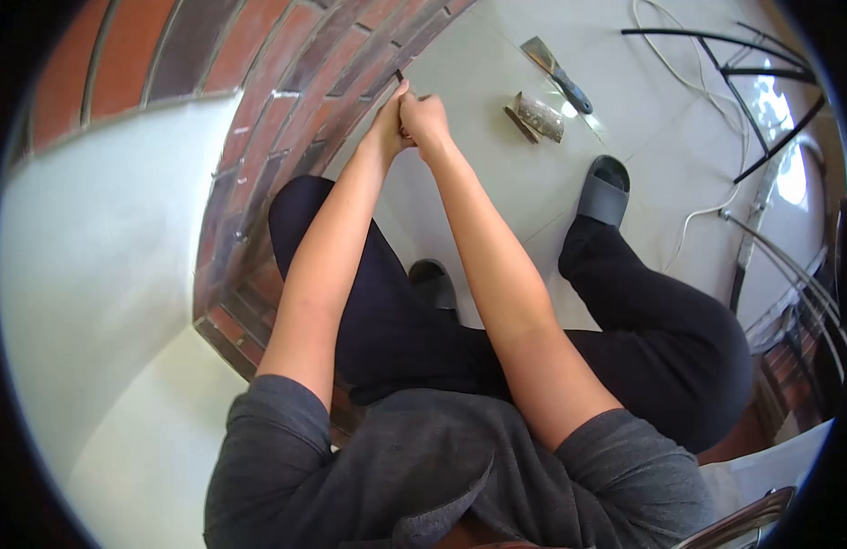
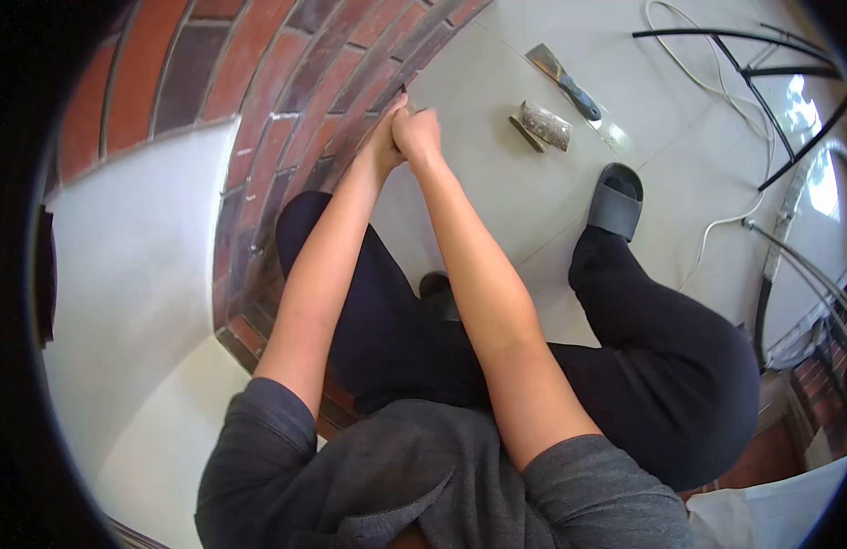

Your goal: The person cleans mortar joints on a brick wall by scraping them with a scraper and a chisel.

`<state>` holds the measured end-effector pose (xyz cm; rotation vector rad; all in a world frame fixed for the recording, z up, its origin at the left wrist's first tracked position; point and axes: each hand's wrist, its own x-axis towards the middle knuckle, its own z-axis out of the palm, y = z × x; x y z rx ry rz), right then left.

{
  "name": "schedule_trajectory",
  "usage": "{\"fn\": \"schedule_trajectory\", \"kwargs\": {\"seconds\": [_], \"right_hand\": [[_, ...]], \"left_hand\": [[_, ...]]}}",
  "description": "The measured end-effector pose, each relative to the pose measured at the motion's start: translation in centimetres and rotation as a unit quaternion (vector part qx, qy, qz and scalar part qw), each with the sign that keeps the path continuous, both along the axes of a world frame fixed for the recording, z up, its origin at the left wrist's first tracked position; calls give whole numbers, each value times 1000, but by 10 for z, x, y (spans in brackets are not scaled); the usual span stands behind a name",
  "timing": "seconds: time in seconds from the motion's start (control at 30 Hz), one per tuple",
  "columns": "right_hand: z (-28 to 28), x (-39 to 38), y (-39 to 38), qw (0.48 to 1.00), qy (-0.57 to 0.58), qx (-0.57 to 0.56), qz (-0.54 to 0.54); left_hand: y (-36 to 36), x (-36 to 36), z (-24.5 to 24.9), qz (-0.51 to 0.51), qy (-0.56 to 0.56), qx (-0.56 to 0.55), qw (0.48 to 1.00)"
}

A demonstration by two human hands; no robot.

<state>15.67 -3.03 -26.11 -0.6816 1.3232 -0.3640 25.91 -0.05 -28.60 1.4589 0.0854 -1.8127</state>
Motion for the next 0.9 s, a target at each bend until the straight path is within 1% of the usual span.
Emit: {"fn": "schedule_trajectory", "kwargs": {"seconds": [0.03,0.1,0.17,0.2,0.23,0.27,0.3,0.33,0.37,0.43,0.53,0.57,0.63,0.67,0.7,0.77,0.8,0.83,0.87,0.9], "right_hand": [[-37,13,9,995,60,-71,-21],[-46,9,9,995,29,-81,-52],[6,-20,-4,999,-51,-14,6],[16,-24,-10,998,-61,8,5],[28,-24,-13,999,-30,6,14],[35,-24,-15,1000,-18,12,4],[37,-23,-17,1000,-6,18,-9],[39,-26,-20,1000,-17,17,-4],[39,-27,-22,999,-26,17,-11],[30,-18,-27,1000,-17,-2,-18],[24,-13,-27,998,-60,20,-13],[25,-13,-26,998,-54,18,-17],[46,-15,-27,999,-44,10,-26],[57,-21,-30,998,-62,26,-19],[57,-19,-36,998,-64,24,-16],[53,-18,-35,997,-65,30,-13],[29,-12,-36,998,-54,14,29],[30,-12,-31,999,-41,7,8],[32,-7,-30,999,-30,-6,-14],[32,-6,-31,999,-18,-19,-35]], "left_hand": [[-4,-20,10,37,-38,22,998],[-10,-32,28,69,49,-18,996],[-15,-45,50,146,71,-22,986],[-12,-38,46,61,43,-56,996],[-15,-36,39,43,-4,-48,998],[-16,-35,32,50,-21,-36,998],[-19,-38,37,55,-37,-23,998],[-23,-44,50,60,-38,-18,997],[-25,-42,44,67,-42,-19,997],[-26,-30,40,35,-27,-46,998],[-26,-17,31,0,1,-62,998],[-27,-20,27,20,-12,-49,999],[-29,-34,45,60,-38,-27,997],[-30,-37,51,74,-18,-33,997],[-30,-38,63,59,-18,-33,998],[-33,-34,59,84,-30,-26,996],[-30,-24,46,54,-22,-44,997],[-30,-18,47,22,-14,-67,997],[-32,-24,48,35,-42,-46,997],[-32,-21,47,31,-23,-53,998]]}}
